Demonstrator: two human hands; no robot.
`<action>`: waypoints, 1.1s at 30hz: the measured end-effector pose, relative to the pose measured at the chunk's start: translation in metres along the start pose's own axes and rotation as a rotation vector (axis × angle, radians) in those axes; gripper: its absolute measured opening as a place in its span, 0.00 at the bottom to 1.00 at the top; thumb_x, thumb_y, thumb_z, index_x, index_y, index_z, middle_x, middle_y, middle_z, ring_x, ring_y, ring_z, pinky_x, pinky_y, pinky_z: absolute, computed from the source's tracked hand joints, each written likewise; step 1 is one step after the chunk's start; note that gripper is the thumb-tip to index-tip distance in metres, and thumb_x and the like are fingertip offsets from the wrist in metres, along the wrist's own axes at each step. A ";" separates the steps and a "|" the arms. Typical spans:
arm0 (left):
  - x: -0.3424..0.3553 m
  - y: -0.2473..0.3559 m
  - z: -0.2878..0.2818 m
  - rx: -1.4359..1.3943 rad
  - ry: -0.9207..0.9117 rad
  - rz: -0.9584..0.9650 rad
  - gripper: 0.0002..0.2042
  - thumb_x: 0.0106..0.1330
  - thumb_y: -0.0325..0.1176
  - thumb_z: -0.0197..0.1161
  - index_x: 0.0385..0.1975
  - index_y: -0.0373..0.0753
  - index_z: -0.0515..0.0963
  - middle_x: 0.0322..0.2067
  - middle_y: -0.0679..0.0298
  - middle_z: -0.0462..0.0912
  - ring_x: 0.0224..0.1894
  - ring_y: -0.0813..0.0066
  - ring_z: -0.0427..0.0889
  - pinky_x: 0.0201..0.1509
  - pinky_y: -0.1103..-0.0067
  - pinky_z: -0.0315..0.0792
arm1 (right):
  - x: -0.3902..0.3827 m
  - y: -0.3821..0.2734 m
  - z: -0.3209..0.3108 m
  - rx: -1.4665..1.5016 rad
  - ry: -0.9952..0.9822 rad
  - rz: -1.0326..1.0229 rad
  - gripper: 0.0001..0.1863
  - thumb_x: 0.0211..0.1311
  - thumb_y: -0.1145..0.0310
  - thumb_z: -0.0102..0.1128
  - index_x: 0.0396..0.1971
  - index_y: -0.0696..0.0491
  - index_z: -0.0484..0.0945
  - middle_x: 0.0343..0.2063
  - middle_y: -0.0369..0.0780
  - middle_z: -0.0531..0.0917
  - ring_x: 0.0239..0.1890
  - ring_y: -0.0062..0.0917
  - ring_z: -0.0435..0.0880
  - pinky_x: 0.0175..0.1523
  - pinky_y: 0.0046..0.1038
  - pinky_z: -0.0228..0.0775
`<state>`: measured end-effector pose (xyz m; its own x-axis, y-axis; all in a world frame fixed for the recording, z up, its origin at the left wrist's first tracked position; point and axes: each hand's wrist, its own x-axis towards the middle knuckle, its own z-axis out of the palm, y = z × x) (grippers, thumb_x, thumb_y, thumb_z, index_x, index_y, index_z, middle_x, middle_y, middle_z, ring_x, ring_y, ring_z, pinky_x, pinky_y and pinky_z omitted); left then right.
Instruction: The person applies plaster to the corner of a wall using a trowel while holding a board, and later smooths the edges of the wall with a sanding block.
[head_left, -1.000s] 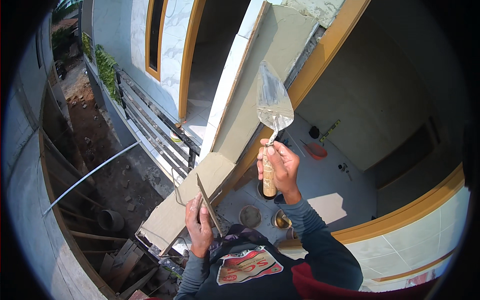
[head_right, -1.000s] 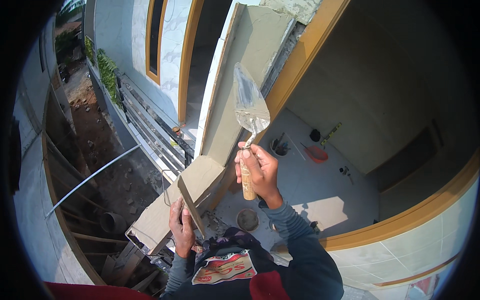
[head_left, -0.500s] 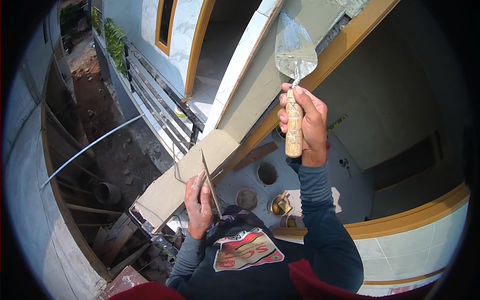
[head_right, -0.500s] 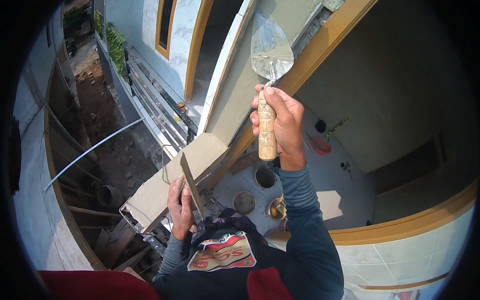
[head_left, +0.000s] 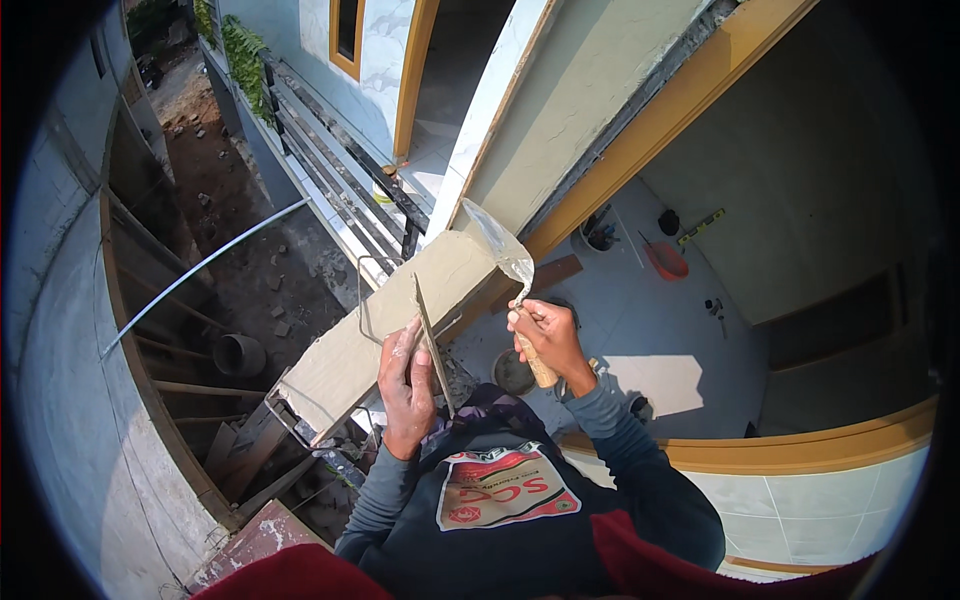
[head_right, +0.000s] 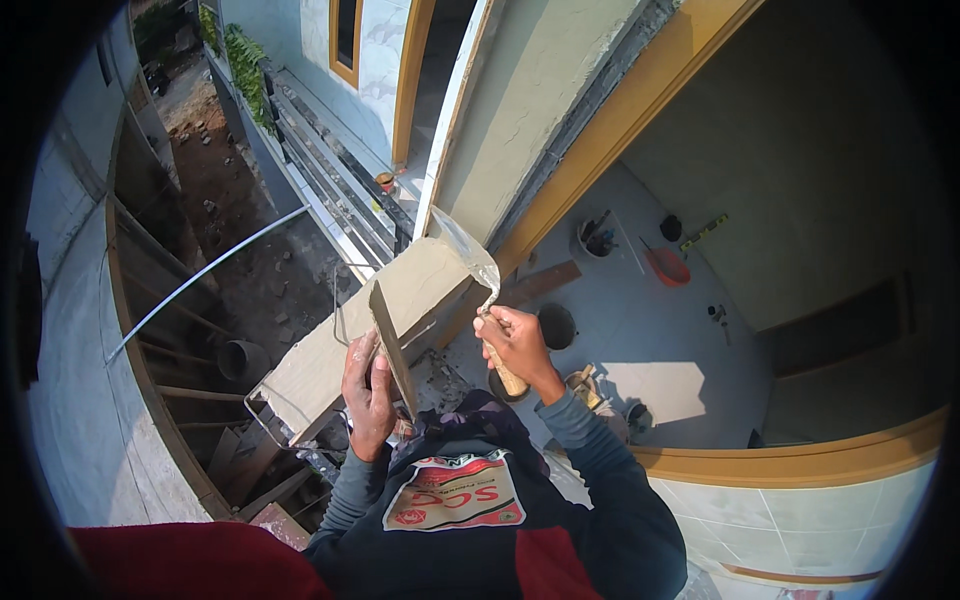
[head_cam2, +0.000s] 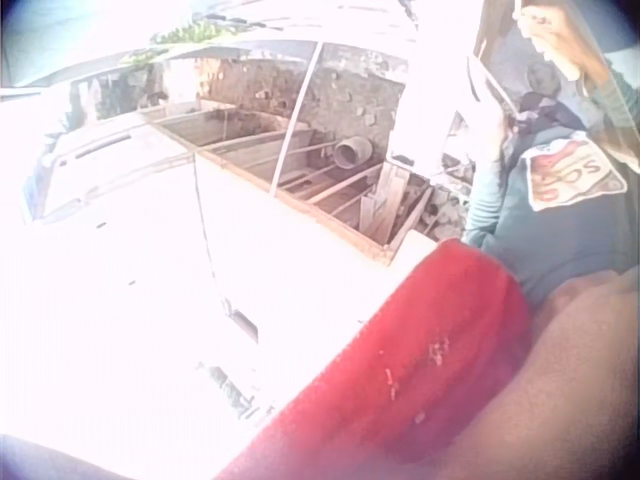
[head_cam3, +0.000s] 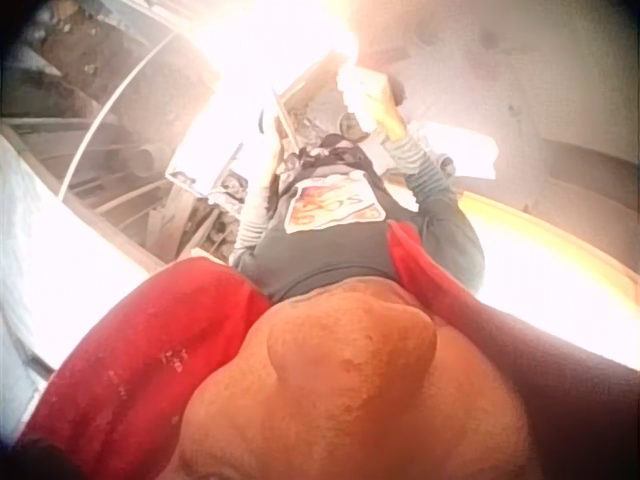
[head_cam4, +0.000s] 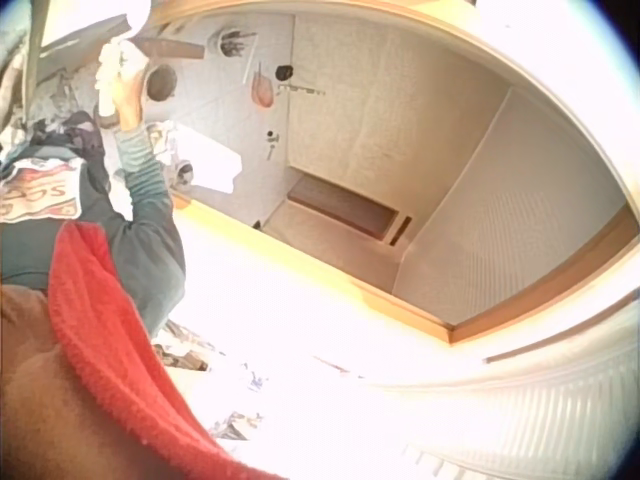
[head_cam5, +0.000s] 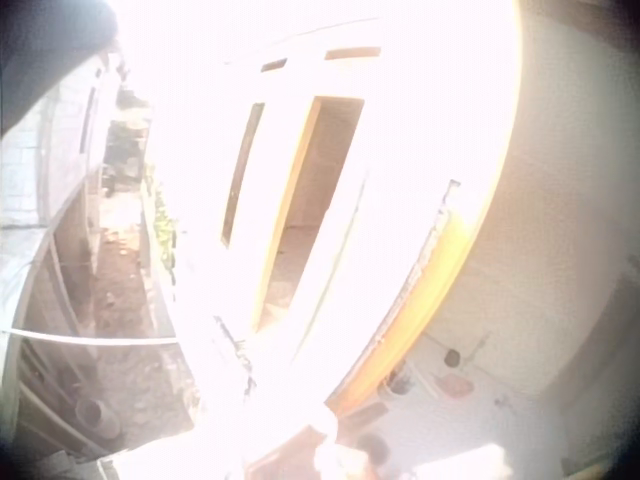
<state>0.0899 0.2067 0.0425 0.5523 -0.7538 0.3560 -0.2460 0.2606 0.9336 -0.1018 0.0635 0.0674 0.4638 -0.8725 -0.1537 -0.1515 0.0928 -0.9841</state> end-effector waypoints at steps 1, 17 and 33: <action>0.001 -0.001 0.002 0.020 0.015 0.015 0.17 0.73 0.29 0.52 0.57 0.28 0.74 0.47 0.48 0.78 0.50 0.58 0.77 0.58 0.71 0.68 | 0.001 -0.003 -0.003 -0.089 -0.015 0.004 0.12 0.68 0.66 0.61 0.37 0.61 0.78 0.23 0.35 0.79 0.20 0.15 0.78 0.21 0.21 0.72; 0.005 -0.009 0.014 -0.074 0.045 0.059 0.18 0.73 0.30 0.53 0.57 0.27 0.74 0.49 0.48 0.78 0.52 0.58 0.77 0.60 0.72 0.68 | -0.035 -0.264 -0.012 -0.365 0.334 -0.389 0.16 0.68 0.63 0.61 0.42 0.63 0.79 0.26 0.37 0.80 0.19 0.13 0.77 0.20 0.16 0.69; 0.002 -0.011 0.008 -0.093 0.053 0.036 0.18 0.74 0.31 0.53 0.58 0.27 0.74 0.49 0.49 0.78 0.52 0.60 0.77 0.60 0.72 0.68 | -0.015 -0.132 -0.027 0.089 0.018 0.053 0.17 0.70 0.64 0.57 0.46 0.65 0.75 0.26 0.38 0.78 0.18 0.17 0.76 0.17 0.18 0.68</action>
<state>0.0871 0.1973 0.0330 0.5862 -0.7108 0.3889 -0.1931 0.3436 0.9191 -0.1122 0.0515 0.2021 0.4416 -0.8735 -0.2051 -0.0966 0.1810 -0.9787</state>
